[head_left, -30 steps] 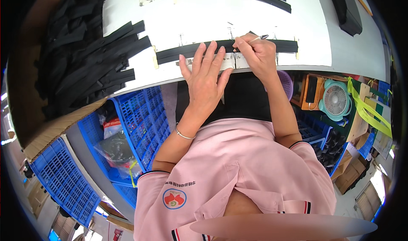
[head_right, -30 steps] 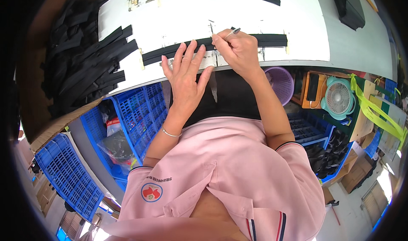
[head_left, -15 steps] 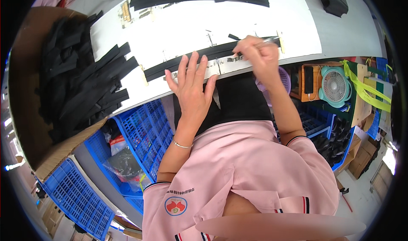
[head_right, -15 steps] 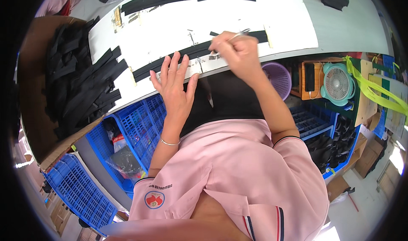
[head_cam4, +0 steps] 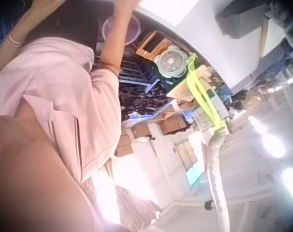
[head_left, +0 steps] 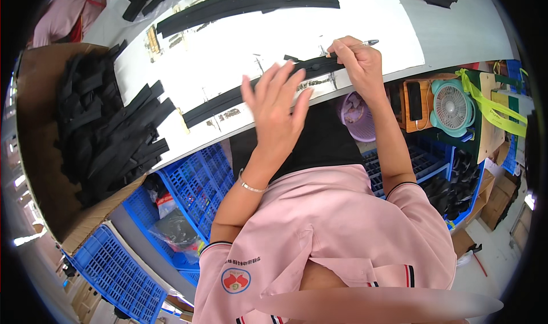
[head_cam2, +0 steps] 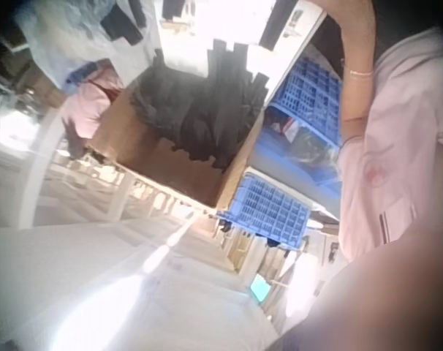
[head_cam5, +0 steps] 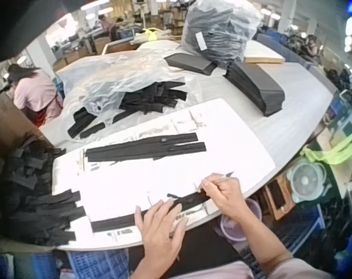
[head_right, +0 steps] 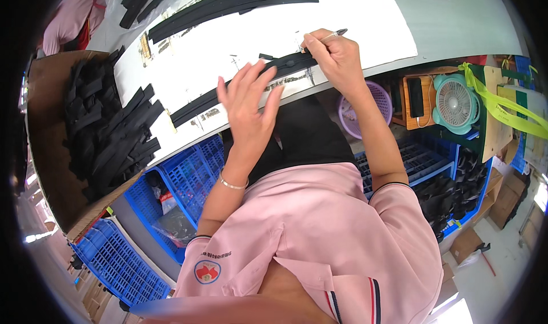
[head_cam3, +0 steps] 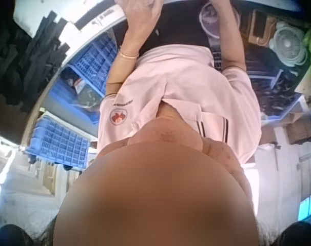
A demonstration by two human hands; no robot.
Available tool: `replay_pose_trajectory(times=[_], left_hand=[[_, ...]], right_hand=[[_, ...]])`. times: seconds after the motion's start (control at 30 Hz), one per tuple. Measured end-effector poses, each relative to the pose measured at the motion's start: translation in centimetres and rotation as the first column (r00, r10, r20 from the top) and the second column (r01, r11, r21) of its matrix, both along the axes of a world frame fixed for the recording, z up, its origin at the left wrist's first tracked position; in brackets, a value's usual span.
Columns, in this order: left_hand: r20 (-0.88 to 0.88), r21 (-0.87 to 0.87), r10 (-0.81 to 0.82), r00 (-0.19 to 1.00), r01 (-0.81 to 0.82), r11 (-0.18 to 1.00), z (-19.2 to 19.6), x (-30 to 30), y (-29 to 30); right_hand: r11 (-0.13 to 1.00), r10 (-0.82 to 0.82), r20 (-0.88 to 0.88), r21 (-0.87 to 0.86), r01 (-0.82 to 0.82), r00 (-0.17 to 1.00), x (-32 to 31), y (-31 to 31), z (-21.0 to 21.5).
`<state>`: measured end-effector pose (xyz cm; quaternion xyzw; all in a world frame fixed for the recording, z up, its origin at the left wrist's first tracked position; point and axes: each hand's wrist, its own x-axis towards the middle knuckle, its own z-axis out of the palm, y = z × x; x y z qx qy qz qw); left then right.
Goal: The recorder is using a pen to mark specific points on black straps placed on a measurement guide.
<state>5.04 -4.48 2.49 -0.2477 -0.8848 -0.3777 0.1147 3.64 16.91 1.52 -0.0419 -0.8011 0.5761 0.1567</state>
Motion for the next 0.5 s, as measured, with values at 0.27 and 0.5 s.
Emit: replay_pose_trajectory(times=[0.27, 0.5], left_hand=[[-0.042, 0.052, 0.002, 0.999, 0.000, 0.999, -1.4, -2.6, 4.8], [-0.056, 0.031, 0.013, 0.998, -0.012, 0.999, -1.5, -2.6, 5.0]], right_hand=[[0.999, 0.009, -0.051, 0.045, -0.007, 0.999, -0.3, -0.1, -0.9], [0.993, 0.000, -0.083, 0.116, 0.010, 0.997, -0.1, 0.0, -0.4]])
